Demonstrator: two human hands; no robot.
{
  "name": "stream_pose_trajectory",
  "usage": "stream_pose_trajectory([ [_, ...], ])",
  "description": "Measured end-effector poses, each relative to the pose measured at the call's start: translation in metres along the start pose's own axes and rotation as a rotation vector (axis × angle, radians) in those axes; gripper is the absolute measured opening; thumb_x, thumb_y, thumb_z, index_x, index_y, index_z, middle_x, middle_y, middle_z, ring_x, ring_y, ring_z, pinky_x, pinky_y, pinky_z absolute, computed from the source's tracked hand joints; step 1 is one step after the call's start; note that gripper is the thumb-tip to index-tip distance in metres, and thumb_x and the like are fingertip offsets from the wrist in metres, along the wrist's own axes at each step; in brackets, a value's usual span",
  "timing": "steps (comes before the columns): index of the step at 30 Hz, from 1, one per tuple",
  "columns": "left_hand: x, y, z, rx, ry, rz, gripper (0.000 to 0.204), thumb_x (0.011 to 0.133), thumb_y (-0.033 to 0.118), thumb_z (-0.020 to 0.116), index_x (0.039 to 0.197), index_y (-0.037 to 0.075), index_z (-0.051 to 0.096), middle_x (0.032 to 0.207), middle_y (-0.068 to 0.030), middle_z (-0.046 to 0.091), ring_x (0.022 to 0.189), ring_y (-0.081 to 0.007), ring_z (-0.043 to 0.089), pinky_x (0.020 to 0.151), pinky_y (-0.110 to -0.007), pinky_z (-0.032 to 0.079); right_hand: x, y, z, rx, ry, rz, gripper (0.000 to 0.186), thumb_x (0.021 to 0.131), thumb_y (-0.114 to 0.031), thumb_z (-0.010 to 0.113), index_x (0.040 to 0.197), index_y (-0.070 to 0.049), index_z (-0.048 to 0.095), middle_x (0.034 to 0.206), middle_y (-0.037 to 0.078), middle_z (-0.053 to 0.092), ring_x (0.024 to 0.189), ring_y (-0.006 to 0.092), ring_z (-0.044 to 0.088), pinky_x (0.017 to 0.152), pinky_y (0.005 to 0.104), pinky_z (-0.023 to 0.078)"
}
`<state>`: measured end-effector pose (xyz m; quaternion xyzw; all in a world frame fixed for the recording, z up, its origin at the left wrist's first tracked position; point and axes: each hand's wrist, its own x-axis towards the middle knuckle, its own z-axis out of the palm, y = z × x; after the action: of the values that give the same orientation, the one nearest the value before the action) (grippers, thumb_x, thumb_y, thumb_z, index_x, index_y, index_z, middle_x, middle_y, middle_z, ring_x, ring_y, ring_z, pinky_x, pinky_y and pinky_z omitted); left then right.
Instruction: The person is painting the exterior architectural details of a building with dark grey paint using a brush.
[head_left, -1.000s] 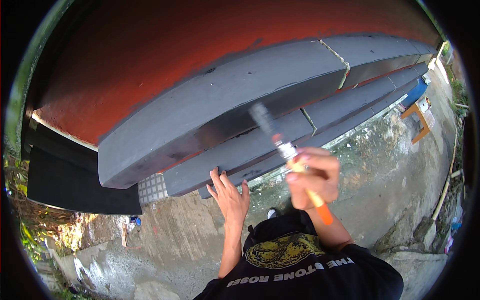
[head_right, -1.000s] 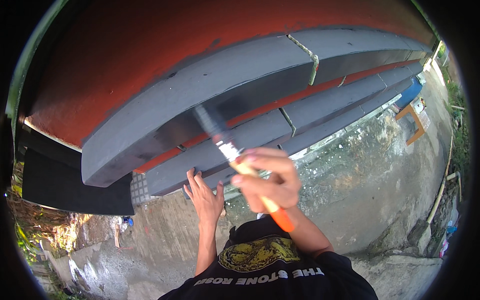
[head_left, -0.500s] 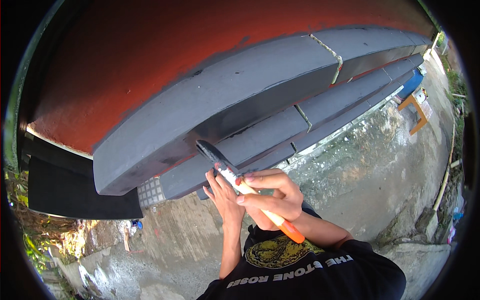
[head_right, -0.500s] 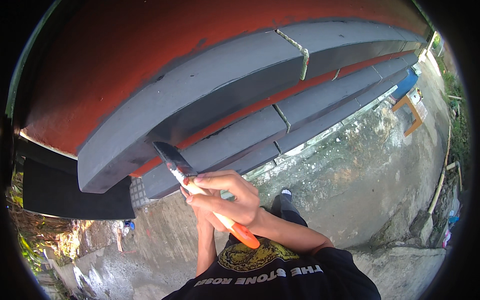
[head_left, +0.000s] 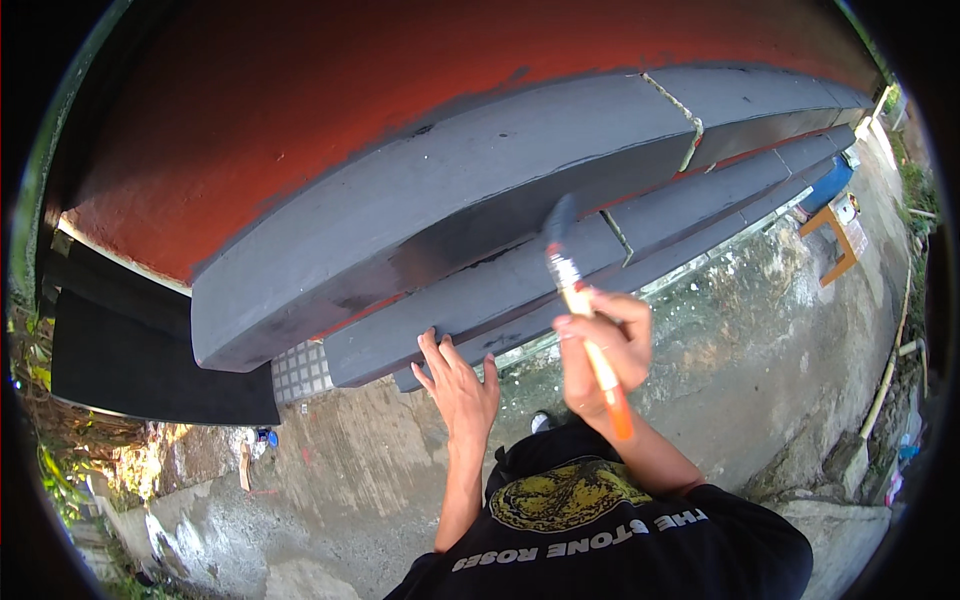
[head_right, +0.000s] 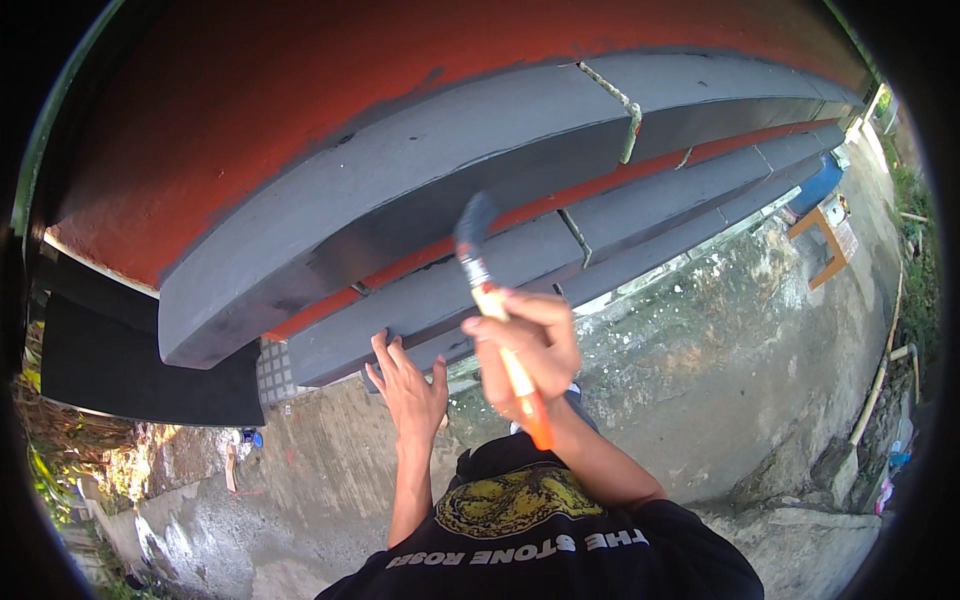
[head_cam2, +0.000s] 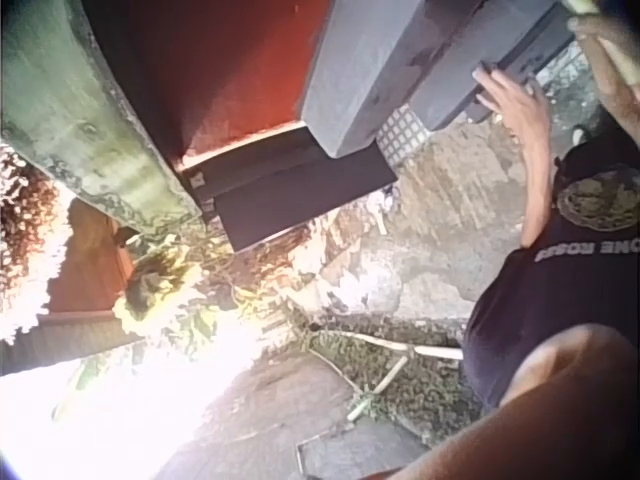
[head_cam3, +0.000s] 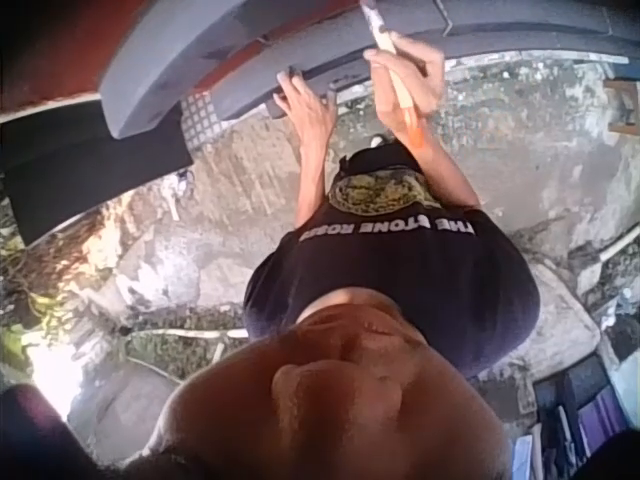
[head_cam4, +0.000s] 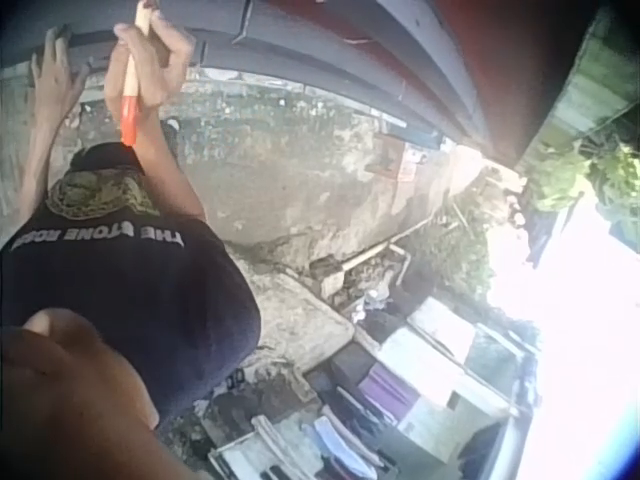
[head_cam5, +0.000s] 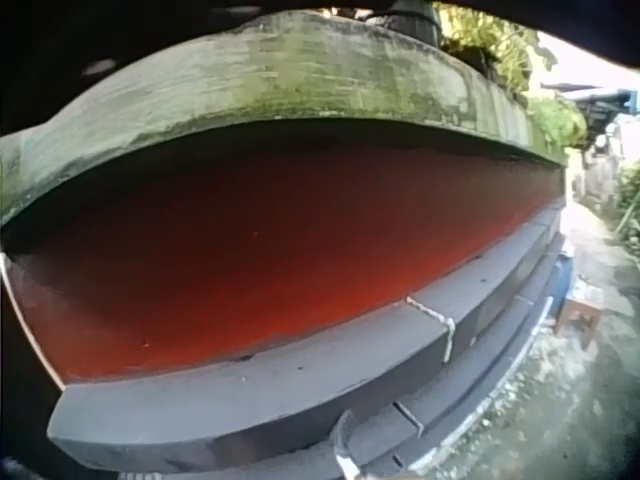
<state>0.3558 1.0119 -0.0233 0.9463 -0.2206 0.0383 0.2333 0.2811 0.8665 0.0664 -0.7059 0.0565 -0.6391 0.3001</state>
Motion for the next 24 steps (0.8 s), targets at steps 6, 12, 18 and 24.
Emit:
stream_pose_trajectory([
  [6, -0.012, -0.040, 0.046, -0.508, 0.108, 0.057, 0.068, 0.088, 0.025, 0.067, 0.139, -0.009, 0.038, 0.155, -0.0260, 0.029, 0.150, -0.0435, 0.022, 0.116, -0.067, 0.017, -0.015, -0.036, 0.024, 0.406, -0.346, -0.037, 0.022, 0.077, 0.009, 0.073, 0.093, -0.006, 0.078, 0.111, 0.014, 0.058, 0.094, 0.0265, 0.066, 0.074, 0.0307, 0.058],
  [12, -0.004, -0.006, 0.005, -0.029, 0.072, 0.022, 0.064, 0.086, 0.021, 0.071, 0.135, -0.007, 0.042, 0.154, -0.0231, 0.029, 0.148, -0.0421, 0.027, 0.114, -0.069, 0.019, 0.005, -0.025, -0.005, 0.014, 0.001, 0.020, 0.024, 0.080, 0.010, 0.066, 0.094, -0.007, 0.074, 0.118, 0.015, 0.048, 0.098, 0.0262, 0.055, 0.073, 0.0315, 0.050],
  [18, -0.003, -0.035, 0.021, -0.131, 0.056, 0.085, 0.054, 0.089, 0.021, 0.066, 0.136, 0.000, 0.047, 0.152, -0.0228, 0.034, 0.149, -0.0409, 0.026, 0.116, -0.067, 0.018, -0.028, -0.051, 0.059, 0.152, -0.198, 0.013, 0.017, 0.073, -0.001, 0.076, 0.088, -0.010, 0.078, 0.116, 0.010, 0.046, 0.112, 0.0276, 0.047, 0.087, 0.0346, 0.044],
  [24, -0.010, -0.007, -0.027, -0.590, 0.692, 0.069, 0.050, 0.086, 0.015, 0.071, 0.132, 0.006, 0.052, 0.134, -0.0192, 0.048, 0.131, -0.0365, 0.045, 0.106, -0.054, 0.036, -0.035, -0.088, 0.089, 0.422, -0.382, 0.041, 0.041, 0.063, 0.002, 0.079, 0.101, -0.010, 0.077, 0.113, 0.011, 0.056, 0.102, 0.0258, 0.056, 0.084, 0.0344, 0.050],
])
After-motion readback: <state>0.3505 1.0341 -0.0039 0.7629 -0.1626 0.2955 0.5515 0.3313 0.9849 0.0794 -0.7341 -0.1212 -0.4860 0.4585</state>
